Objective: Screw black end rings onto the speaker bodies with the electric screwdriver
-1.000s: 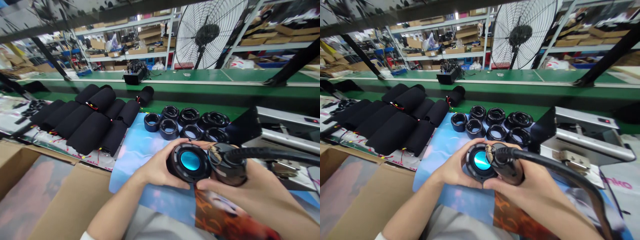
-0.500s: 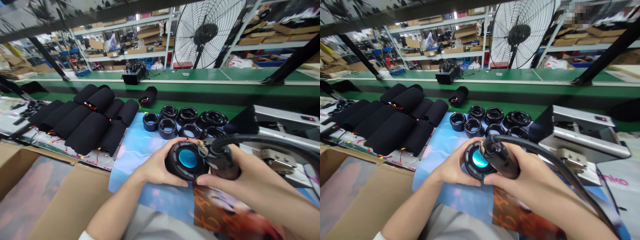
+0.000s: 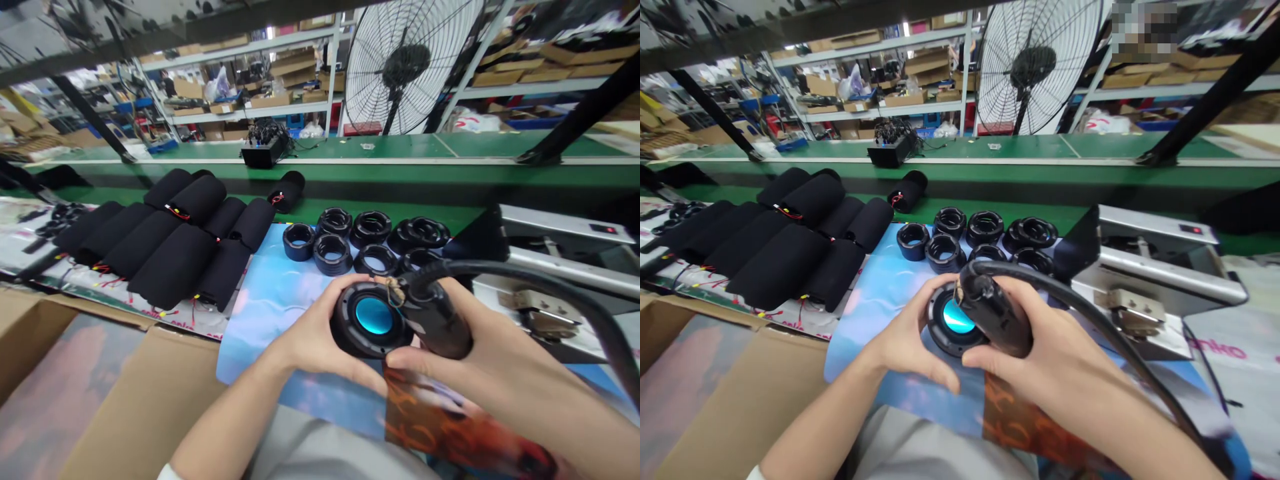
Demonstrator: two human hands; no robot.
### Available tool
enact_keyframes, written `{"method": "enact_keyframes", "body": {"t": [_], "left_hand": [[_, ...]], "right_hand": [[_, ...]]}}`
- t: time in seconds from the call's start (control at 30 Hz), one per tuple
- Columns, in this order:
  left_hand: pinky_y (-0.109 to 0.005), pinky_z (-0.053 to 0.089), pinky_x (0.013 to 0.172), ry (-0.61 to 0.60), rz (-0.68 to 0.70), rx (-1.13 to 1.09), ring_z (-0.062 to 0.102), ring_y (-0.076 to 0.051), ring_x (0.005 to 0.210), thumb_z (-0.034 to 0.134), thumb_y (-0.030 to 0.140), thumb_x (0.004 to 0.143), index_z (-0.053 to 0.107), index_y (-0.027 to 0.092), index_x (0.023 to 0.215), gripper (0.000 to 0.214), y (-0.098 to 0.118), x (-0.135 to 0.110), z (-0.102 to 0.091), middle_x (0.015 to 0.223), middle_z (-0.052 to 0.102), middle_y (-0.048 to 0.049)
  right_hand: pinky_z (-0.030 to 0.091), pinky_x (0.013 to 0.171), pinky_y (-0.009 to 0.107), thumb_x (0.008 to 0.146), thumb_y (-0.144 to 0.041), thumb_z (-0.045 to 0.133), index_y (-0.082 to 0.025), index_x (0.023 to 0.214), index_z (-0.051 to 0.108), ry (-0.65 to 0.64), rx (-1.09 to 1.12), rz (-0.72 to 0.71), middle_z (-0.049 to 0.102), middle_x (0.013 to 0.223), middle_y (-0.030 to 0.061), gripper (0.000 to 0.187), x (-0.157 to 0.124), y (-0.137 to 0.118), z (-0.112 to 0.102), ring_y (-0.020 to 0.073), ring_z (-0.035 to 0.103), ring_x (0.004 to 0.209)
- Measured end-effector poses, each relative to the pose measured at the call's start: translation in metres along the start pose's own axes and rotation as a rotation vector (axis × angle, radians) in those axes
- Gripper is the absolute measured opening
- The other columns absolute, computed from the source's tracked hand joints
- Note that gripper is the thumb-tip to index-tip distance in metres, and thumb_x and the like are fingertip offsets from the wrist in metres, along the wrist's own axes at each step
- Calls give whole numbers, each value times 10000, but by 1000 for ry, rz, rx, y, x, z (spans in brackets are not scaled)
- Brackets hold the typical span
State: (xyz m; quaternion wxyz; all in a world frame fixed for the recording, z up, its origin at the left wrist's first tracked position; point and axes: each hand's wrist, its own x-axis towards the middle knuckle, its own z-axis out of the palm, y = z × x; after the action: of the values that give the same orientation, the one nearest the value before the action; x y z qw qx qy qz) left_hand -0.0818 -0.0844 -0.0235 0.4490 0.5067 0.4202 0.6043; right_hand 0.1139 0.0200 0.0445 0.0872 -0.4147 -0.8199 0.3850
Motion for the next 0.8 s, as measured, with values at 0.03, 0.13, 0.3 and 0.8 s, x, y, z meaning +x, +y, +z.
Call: {"method": "enact_keyframes", "body": {"t": [0.03, 0.13, 0.3, 0.8], "left_hand": [[-596, 434, 1256, 37, -1, 2, 598, -434, 1440, 1121, 351, 423, 536, 259, 1434, 1173, 0, 0, 3, 1513, 650, -138], [-578, 468, 1226, 116, 31, 45, 650, -403, 1380, 1109, 363, 487, 530, 250, 1361, 1054, 1, -1, 10, 1455, 687, -127], [-577, 468, 1214, 100, 27, 90, 659, -405, 1367, 1101, 319, 498, 502, 246, 1349, 1043, 2, 0, 7, 1433, 688, -137], [-462, 573, 1082, 307, -182, 139, 721, -340, 1252, 1090, 331, 492, 583, 262, 1348, 998, 28, -7, 32, 1356, 732, -90]], "right_hand": [[461, 502, 375, 655, -588, 820, -370, 1300, 640, -34, 9, -5, 607, 602, -42, 704, 1, -1, -3, 279, 593, 546], [519, 564, 367, 673, -480, 836, -370, 1119, 672, -86, 71, -29, 626, 621, -49, 488, 3, -9, -10, 256, 604, 570], [602, 809, 405, 644, -387, 858, -348, 983, 678, -33, 209, 41, 641, 626, -54, 385, -3, -25, -11, 293, 714, 799], [590, 916, 520, 568, -528, 961, -289, 1196, 723, -35, 452, -25, 771, 1159, 55, 712, -5, 14, -5, 360, 721, 1016]]}}
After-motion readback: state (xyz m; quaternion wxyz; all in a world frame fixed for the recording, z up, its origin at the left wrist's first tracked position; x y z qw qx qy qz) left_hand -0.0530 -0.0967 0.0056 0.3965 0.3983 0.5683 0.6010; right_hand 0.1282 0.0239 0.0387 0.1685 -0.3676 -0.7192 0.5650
